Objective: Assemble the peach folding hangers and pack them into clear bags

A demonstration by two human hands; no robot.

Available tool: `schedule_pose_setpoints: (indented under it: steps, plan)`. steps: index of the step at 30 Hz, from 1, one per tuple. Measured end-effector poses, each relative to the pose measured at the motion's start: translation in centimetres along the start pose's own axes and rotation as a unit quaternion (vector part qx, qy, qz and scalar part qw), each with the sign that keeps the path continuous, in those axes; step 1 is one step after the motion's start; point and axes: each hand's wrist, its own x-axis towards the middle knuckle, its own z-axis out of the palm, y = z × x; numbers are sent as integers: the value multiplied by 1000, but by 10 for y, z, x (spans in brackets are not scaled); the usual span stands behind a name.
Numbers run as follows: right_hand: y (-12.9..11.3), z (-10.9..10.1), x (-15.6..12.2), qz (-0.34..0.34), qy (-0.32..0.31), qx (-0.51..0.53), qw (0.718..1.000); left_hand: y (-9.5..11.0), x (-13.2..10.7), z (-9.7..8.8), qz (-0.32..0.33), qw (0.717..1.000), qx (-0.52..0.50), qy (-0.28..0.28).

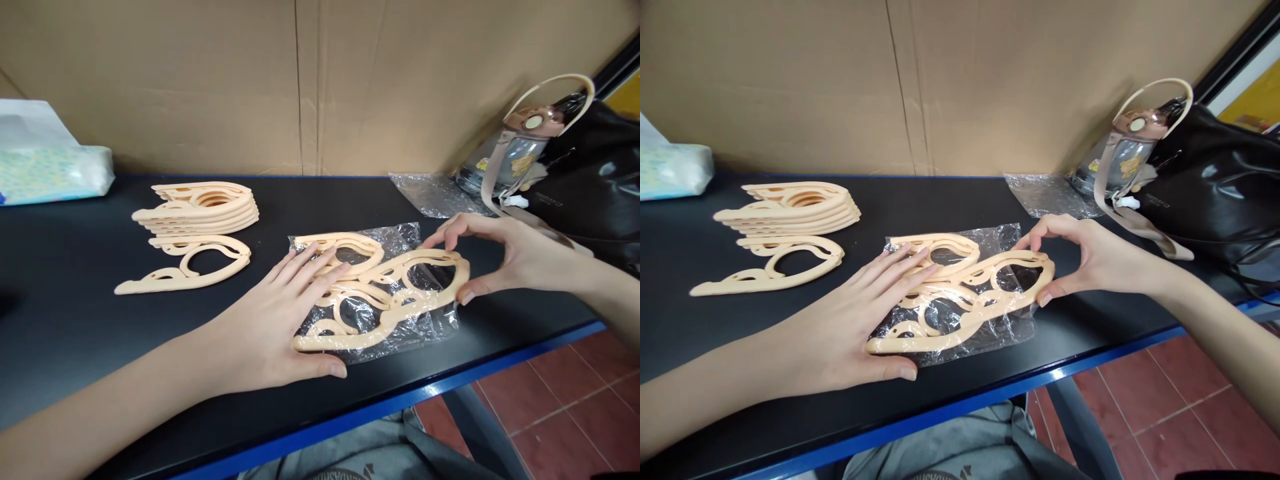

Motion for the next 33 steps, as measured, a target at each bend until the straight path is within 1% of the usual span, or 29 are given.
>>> schedule_pose_setpoints:
  steps: [8,11,13,16,18,22,24,26,29,31,33]
  plan:
    - [1,8,5,20,-8,48,999,2,1,-1,-1,1000,-9,-1]
    - [5,8,5,3,0,73,997,1,0,-1,1,1000,-13,0]
    - [6,8,5,-7,3,71,997,1,0,-1,1,1000,-9,0]
    - [5,8,2,1,2,37,999,2,0,-1,-3,1000,-1,-4]
    - [3,7,-3,11,-13,17,1000,2,1,-1,-5,1000,2,-9]
    - [-1,9,-15,47,-80,-23,995,3,2,-1,-6,1000,4,-10]
    - [-2,13,-20,48,-95,-32,994,3,2,0,-6,1000,5,-7]
    - [-3,19,-23,30,-82,-30,996,2,1,0,-2,1000,6,-3]
    - [-7,27,-23,11,-32,-22,999,2,1,0,4,1000,3,3]
    - [-10,32,-23,5,-9,-11,1000,2,1,-1,3,1000,6,-2]
    - [-14,36,-21,1,2,5,1000,3,1,-2,0,1000,14,-11]
